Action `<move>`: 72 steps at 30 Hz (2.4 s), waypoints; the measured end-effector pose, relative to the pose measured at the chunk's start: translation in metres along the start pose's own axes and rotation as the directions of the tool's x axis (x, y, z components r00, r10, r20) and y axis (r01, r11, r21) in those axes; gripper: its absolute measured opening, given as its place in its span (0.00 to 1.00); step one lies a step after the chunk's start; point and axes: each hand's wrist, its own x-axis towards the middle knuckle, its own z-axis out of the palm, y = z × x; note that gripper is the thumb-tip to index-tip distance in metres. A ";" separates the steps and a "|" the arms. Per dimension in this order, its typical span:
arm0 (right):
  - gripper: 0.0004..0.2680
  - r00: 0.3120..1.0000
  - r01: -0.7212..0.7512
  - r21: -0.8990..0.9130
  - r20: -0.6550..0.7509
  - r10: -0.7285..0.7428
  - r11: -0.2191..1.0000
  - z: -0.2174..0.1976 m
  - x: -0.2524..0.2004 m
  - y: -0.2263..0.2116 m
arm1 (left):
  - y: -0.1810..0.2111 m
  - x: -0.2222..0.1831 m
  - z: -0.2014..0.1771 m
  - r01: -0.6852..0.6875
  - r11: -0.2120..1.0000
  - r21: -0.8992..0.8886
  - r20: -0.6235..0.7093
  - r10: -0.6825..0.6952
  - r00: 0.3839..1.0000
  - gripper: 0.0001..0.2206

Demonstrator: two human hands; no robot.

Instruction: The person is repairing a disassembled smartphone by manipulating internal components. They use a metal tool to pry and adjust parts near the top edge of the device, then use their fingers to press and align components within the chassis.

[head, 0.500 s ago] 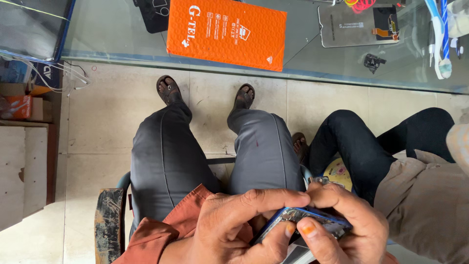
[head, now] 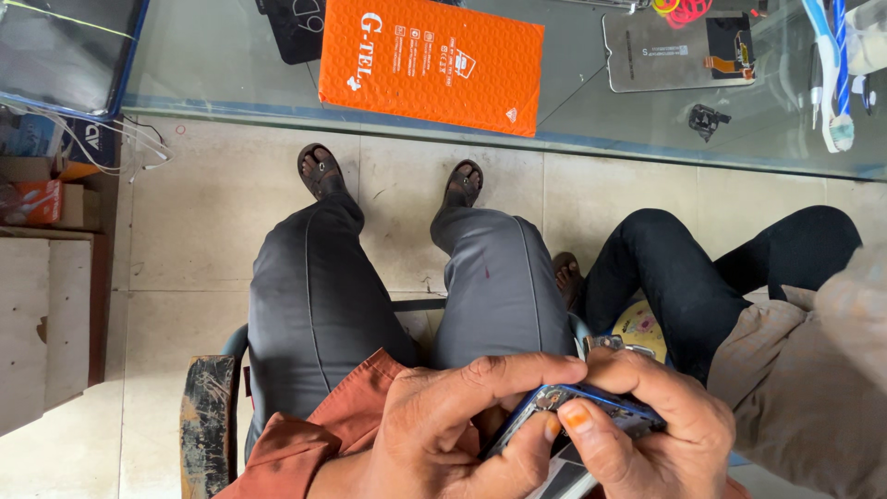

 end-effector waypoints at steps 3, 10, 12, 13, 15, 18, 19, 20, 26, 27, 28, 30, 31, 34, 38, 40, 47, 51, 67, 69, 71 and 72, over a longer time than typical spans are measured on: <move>0.10 1.000 -0.004 -0.029 -0.003 0.004 1.000 -0.001 0.000 -0.001 | 0.001 0.000 0.000 -0.011 1.000 -0.011 0.001 0.011 1.000 0.16; 0.10 0.996 0.030 -0.101 -0.082 -0.038 0.994 0.006 -0.003 -0.004 | 0.003 0.001 0.003 0.015 0.998 -0.056 -0.004 -0.015 1.000 0.16; 0.10 0.992 0.047 -0.118 -0.112 -0.060 0.992 0.008 -0.003 -0.007 | 0.005 0.001 0.003 0.012 0.997 -0.071 0.003 -0.012 1.000 0.16; 0.10 0.995 -0.002 -0.105 -0.104 -0.009 0.994 0.008 -0.003 -0.008 | 0.005 0.002 0.002 0.006 0.998 -0.057 -0.002 -0.006 1.000 0.16; 0.09 0.992 -0.098 -0.080 -0.085 0.091 0.992 0.008 -0.001 -0.011 | 0.006 0.003 0.002 -0.007 1.000 -0.029 -0.012 0.007 1.000 0.15; 0.09 0.993 -0.081 -0.084 -0.095 0.073 0.993 0.011 0.003 -0.014 | 0.004 0.004 0.003 -0.030 0.997 -0.067 -0.018 0.029 0.999 0.16; 0.08 0.995 -0.068 -0.089 -0.083 0.061 0.994 0.011 0.005 -0.016 | 0.004 0.005 0.002 0.013 0.997 -0.077 -0.011 -0.014 1.000 0.16; 0.08 0.996 -0.055 -0.095 -0.072 0.048 0.994 0.011 0.007 -0.017 | 0.003 0.005 0.001 0.055 0.995 -0.088 -0.002 -0.056 0.998 0.16; 0.07 0.999 -0.046 -0.156 -0.013 0.045 0.987 0.012 0.020 -0.021 | 0.001 0.008 -0.003 0.208 0.973 -0.099 0.030 -0.206 0.978 0.14; 0.07 0.998 -0.067 -0.146 -0.005 0.067 0.987 0.011 0.022 -0.021 | 0.001 0.009 -0.003 0.198 0.975 -0.103 0.028 -0.196 0.980 0.14; 0.07 0.997 -0.069 -0.126 0.013 0.071 0.990 0.010 0.023 -0.021 | 0.000 0.010 -0.002 0.203 0.976 -0.085 0.020 -0.202 0.979 0.13; 0.07 0.996 -0.072 -0.082 0.055 0.076 0.994 0.009 0.024 -0.021 | 0.000 0.010 0.000 0.213 0.976 -0.049 -0.003 -0.213 0.977 0.12; 0.07 0.995 -0.081 -0.072 0.057 0.085 0.994 0.009 0.024 -0.020 | 0.000 0.011 0.001 0.182 0.981 -0.059 -0.003 -0.183 0.983 0.12; 0.06 0.992 -0.100 -0.046 0.073 0.103 0.994 0.008 0.021 -0.018 | 0.000 0.011 0.004 0.107 0.992 -0.074 -0.045 -0.110 0.993 0.10; 0.07 0.982 -0.180 0.090 0.069 0.174 0.980 0.006 0.011 -0.015 | -0.004 0.011 0.011 0.095 0.991 -0.098 -0.148 -0.109 0.983 0.08; 0.10 0.979 -0.200 0.155 0.077 0.190 0.967 0.001 0.007 -0.013 | -0.005 0.009 0.012 0.118 0.982 -0.148 -0.171 -0.143 0.975 0.08; 0.12 0.976 -0.219 0.134 0.042 0.216 0.966 -0.007 -0.007 -0.007 | -0.003 0.006 0.012 0.172 0.969 -0.176 -0.177 -0.203 0.963 0.08; 0.12 0.985 -0.169 0.090 0.056 0.165 0.981 -0.007 -0.005 -0.004 | 0.000 0.005 0.012 0.171 0.975 -0.144 -0.196 -0.197 0.961 0.08; 0.09 0.986 -0.150 -0.058 -0.086 0.145 0.987 0.008 -0.004 -0.017 | -0.001 0.006 0.016 0.084 0.991 -0.105 -0.235 -0.107 0.966 0.08; 0.09 0.980 -0.176 -0.040 -0.105 0.171 0.984 0.008 -0.005 -0.017 | -0.002 0.006 0.015 0.031 0.996 -0.080 -0.223 -0.048 0.974 0.09; 0.09 0.986 -0.141 -0.035 -0.097 0.138 0.989 0.008 -0.004 -0.016 | -0.003 0.007 0.010 -0.089 0.996 0.005 -0.183 0.088 0.979 0.07; 0.10 0.988 -0.124 -0.032 -0.092 0.120 0.992 0.008 -0.004 -0.016 | -0.003 0.006 0.008 -0.150 0.988 0.045 -0.157 0.156 0.975 0.07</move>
